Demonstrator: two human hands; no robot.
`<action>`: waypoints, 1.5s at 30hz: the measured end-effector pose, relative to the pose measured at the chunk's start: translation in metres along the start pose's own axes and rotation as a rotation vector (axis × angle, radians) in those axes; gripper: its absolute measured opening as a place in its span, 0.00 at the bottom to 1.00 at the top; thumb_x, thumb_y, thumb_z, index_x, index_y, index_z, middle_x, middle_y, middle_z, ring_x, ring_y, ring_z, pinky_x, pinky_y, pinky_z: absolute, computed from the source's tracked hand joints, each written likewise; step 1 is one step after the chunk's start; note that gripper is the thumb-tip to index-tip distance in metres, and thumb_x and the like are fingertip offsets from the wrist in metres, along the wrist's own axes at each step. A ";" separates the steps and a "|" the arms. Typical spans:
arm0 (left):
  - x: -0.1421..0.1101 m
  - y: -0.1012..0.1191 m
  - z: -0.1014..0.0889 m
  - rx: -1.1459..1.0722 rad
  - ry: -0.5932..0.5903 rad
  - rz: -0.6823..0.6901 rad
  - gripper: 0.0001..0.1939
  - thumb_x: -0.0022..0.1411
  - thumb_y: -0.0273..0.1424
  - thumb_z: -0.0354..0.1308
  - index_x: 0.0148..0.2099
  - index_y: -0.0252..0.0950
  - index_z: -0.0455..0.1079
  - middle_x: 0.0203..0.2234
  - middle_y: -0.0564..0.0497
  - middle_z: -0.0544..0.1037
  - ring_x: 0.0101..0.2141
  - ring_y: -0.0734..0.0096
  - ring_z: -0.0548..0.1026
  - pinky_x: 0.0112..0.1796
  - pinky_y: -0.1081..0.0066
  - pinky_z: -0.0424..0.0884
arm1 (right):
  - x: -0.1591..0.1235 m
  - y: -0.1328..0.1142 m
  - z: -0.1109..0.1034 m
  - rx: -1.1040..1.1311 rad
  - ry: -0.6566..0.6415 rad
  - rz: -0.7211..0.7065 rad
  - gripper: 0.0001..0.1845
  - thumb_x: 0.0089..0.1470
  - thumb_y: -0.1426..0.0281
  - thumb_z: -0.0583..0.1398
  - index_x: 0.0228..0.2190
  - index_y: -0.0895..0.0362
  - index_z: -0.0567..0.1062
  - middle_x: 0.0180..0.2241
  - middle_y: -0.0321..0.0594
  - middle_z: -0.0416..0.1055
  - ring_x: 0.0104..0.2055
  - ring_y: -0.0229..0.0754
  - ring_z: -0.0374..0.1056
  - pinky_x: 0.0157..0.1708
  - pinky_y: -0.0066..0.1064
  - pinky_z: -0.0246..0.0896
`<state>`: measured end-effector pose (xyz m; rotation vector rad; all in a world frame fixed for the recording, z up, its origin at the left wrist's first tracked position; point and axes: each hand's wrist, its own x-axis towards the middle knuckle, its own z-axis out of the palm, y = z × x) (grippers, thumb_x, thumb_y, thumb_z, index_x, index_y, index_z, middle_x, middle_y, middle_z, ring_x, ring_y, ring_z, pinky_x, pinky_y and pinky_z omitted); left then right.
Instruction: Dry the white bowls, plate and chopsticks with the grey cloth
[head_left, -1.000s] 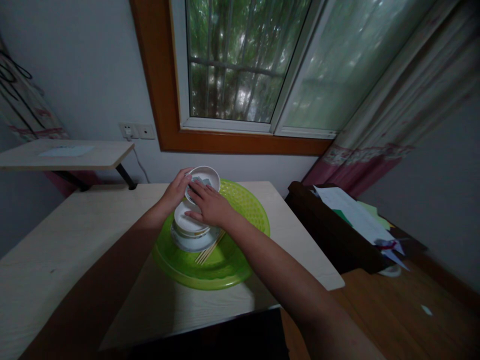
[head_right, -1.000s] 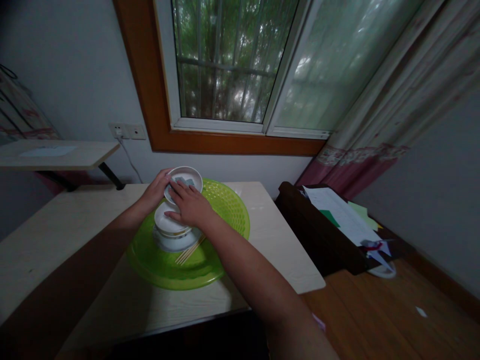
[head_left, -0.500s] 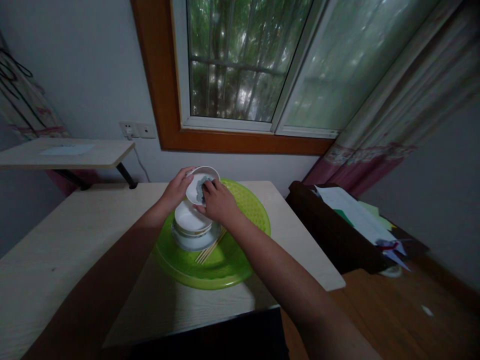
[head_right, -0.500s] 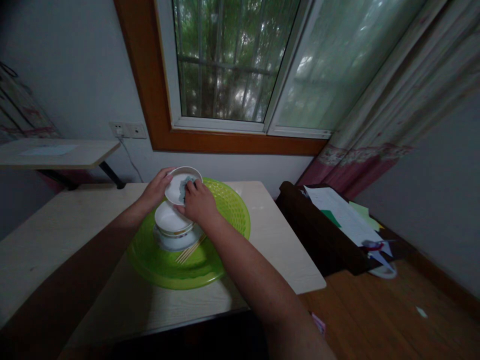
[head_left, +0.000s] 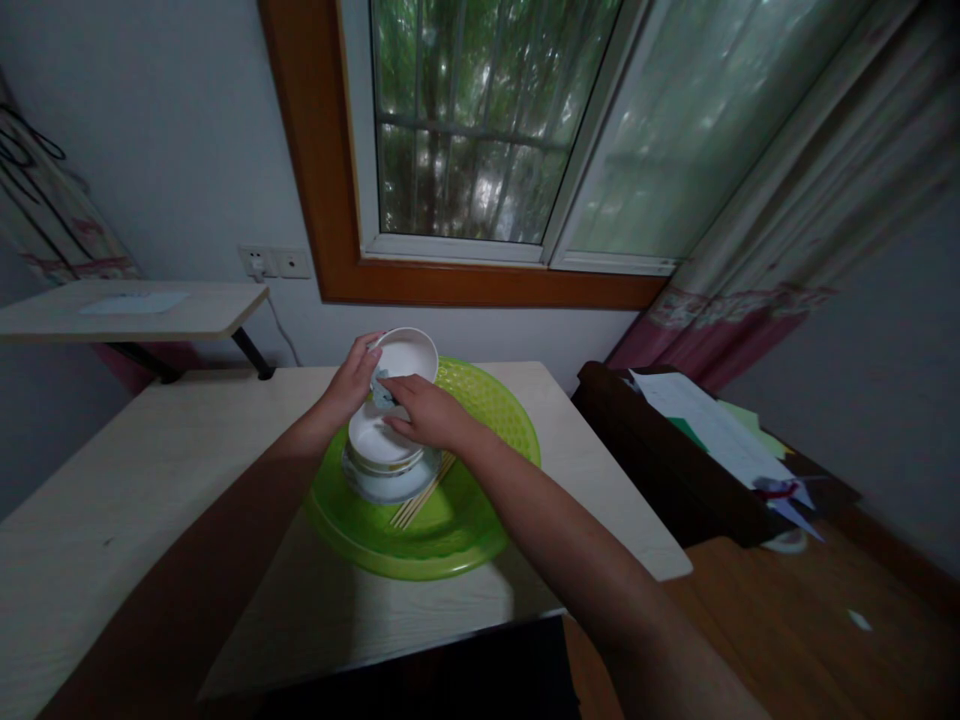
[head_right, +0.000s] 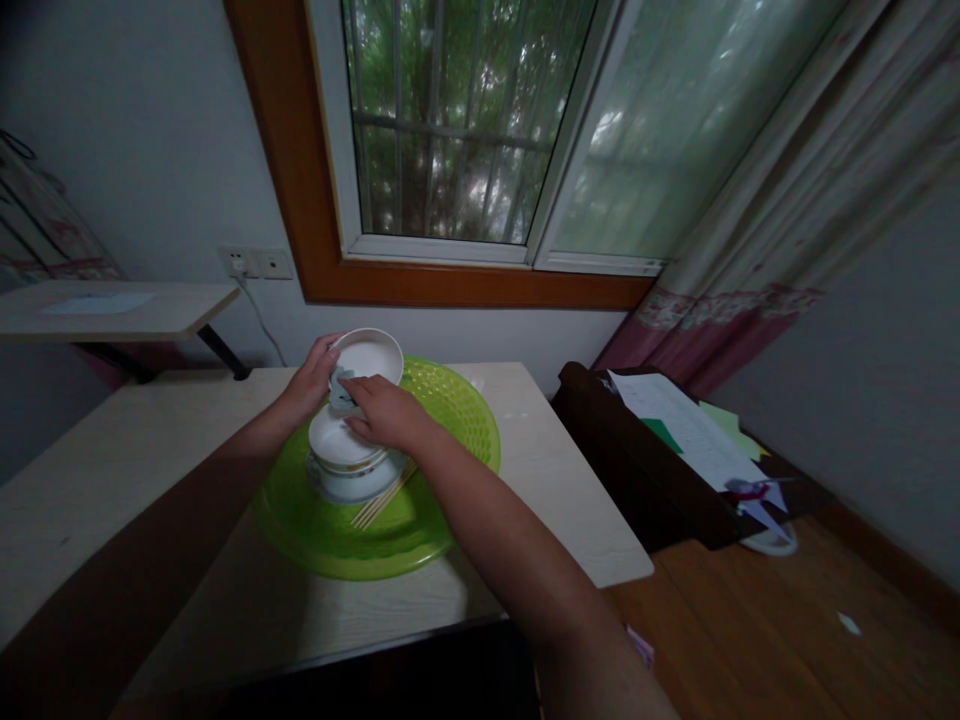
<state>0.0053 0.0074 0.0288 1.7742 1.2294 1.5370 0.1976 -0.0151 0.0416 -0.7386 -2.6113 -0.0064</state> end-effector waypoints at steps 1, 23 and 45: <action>0.000 0.000 0.001 -0.016 0.004 -0.011 0.25 0.69 0.48 0.47 0.60 0.38 0.64 0.57 0.43 0.72 0.57 0.60 0.69 0.59 0.61 0.63 | 0.001 0.000 0.001 -0.008 0.011 0.007 0.30 0.63 0.64 0.60 0.63 0.62 0.64 0.59 0.51 0.70 0.58 0.49 0.65 0.58 0.40 0.61; 0.004 0.006 0.002 -0.326 0.138 -0.204 0.18 0.58 0.43 0.60 0.47 0.39 0.67 0.35 0.51 0.75 0.37 0.65 0.74 0.37 0.69 0.71 | 0.003 -0.010 -0.013 -0.385 -0.029 0.047 0.09 0.66 0.74 0.55 0.42 0.61 0.76 0.43 0.50 0.76 0.50 0.51 0.65 0.51 0.41 0.61; 0.001 0.004 0.010 -0.418 -0.016 -0.373 0.19 0.61 0.43 0.56 0.51 0.43 0.60 0.36 0.50 0.75 0.36 0.63 0.77 0.37 0.65 0.73 | 0.002 -0.013 0.014 -0.207 0.020 0.018 0.45 0.66 0.48 0.52 0.69 0.68 0.52 0.70 0.59 0.52 0.73 0.56 0.47 0.71 0.49 0.44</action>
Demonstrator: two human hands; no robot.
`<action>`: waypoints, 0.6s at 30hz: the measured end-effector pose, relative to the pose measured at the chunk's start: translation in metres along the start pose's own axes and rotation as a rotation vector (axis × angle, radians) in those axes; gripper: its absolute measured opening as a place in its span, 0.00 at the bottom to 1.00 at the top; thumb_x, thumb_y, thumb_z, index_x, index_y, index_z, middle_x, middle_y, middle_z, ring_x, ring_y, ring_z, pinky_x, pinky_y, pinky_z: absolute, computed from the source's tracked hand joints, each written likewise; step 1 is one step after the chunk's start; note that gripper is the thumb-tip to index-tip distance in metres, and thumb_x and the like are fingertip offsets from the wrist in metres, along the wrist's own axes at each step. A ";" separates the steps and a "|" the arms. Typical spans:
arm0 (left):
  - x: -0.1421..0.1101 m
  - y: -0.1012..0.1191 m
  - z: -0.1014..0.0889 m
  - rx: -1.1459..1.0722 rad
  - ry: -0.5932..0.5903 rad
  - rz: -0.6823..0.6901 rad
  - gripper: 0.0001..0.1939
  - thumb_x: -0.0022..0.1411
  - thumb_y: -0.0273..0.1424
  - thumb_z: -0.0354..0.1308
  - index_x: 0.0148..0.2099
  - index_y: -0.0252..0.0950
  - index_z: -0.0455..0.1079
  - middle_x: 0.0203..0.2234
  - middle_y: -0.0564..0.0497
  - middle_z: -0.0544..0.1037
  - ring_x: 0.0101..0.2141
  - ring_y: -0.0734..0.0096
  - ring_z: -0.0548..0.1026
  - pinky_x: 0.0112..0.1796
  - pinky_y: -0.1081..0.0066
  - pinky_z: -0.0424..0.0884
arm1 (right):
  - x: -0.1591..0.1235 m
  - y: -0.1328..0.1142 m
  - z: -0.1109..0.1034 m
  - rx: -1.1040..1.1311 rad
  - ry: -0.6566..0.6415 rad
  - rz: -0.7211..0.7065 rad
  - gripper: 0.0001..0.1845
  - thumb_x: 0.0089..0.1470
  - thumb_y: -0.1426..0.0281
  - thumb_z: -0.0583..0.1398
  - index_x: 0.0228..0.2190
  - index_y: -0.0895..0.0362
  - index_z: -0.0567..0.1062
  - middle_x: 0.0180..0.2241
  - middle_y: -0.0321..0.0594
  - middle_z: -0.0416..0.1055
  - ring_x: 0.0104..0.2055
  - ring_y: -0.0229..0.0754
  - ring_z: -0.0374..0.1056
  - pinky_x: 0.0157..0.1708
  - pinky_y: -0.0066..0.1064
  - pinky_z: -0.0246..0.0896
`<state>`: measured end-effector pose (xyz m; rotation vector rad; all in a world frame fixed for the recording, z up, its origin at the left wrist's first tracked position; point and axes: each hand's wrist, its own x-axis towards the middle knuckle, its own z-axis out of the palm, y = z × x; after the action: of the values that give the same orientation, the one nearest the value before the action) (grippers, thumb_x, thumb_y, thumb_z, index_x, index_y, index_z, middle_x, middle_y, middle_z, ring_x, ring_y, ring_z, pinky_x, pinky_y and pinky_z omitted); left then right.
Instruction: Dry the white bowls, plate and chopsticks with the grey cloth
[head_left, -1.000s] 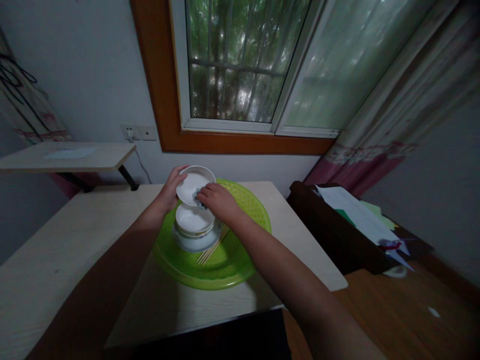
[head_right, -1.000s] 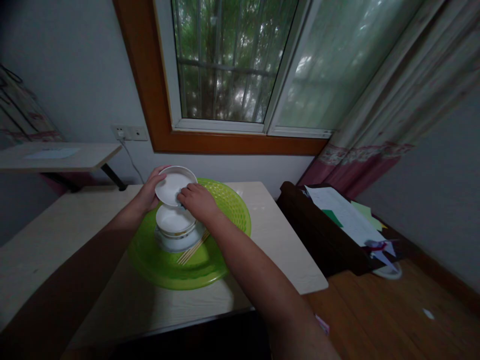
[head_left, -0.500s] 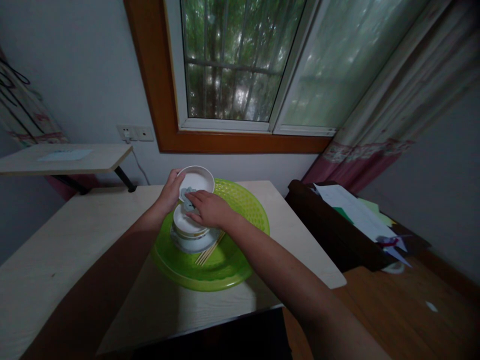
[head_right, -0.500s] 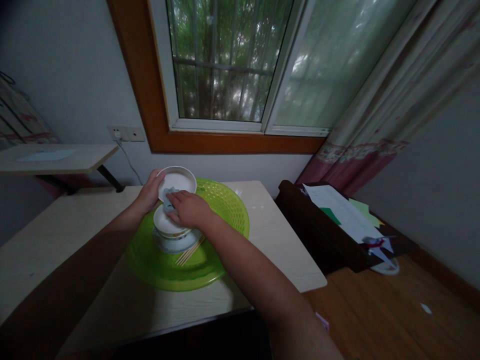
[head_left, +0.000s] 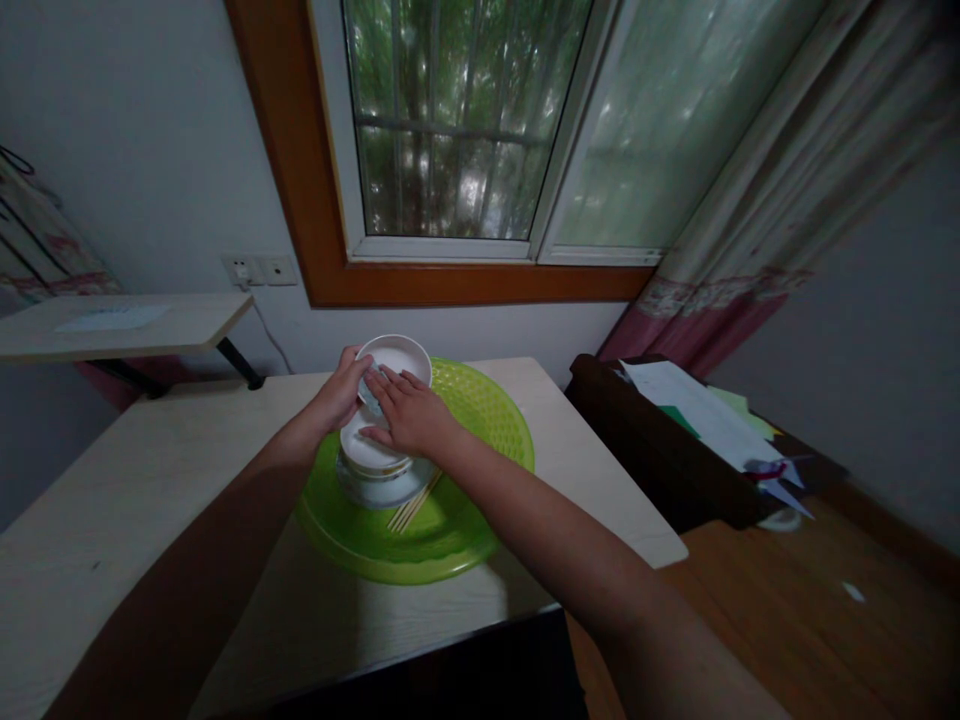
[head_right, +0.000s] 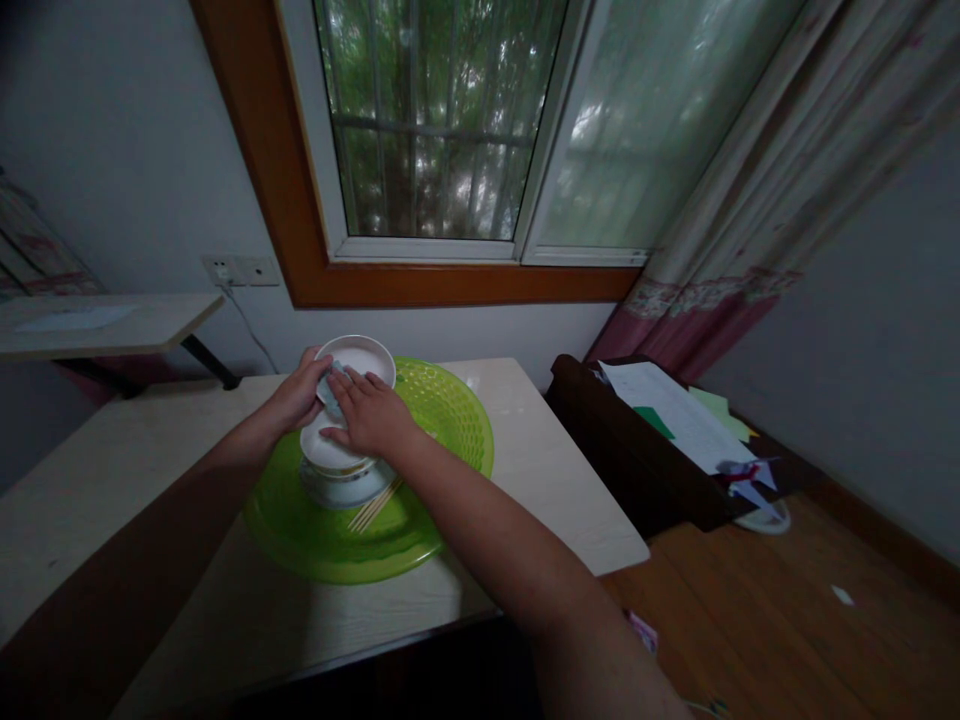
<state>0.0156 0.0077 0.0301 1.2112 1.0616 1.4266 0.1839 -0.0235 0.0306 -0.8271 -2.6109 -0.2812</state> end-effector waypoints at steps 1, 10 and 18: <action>0.000 0.000 0.000 -0.004 -0.005 0.002 0.19 0.61 0.43 0.56 0.51 0.43 0.60 0.36 0.50 0.75 0.37 0.63 0.77 0.38 0.64 0.73 | 0.000 -0.001 0.000 -0.006 0.003 0.011 0.46 0.65 0.47 0.52 0.69 0.68 0.52 0.70 0.59 0.51 0.74 0.56 0.46 0.71 0.50 0.43; 0.002 0.003 0.000 -0.044 0.064 0.078 0.20 0.60 0.42 0.55 0.53 0.43 0.59 0.38 0.51 0.76 0.39 0.63 0.77 0.42 0.63 0.73 | 0.004 -0.002 -0.006 -0.031 0.050 0.033 0.43 0.66 0.48 0.51 0.69 0.64 0.52 0.71 0.56 0.50 0.74 0.57 0.42 0.71 0.54 0.39; 0.006 0.006 -0.006 -0.048 0.190 0.177 0.19 0.61 0.41 0.54 0.52 0.44 0.58 0.35 0.54 0.73 0.36 0.67 0.76 0.38 0.67 0.73 | 0.006 0.002 -0.026 -0.007 0.103 0.008 0.29 0.65 0.53 0.57 0.57 0.61 0.69 0.59 0.55 0.67 0.65 0.59 0.55 0.63 0.53 0.55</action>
<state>0.0080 0.0126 0.0364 1.1757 1.0612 1.7223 0.1882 -0.0269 0.0571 -0.8041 -2.5112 -0.3224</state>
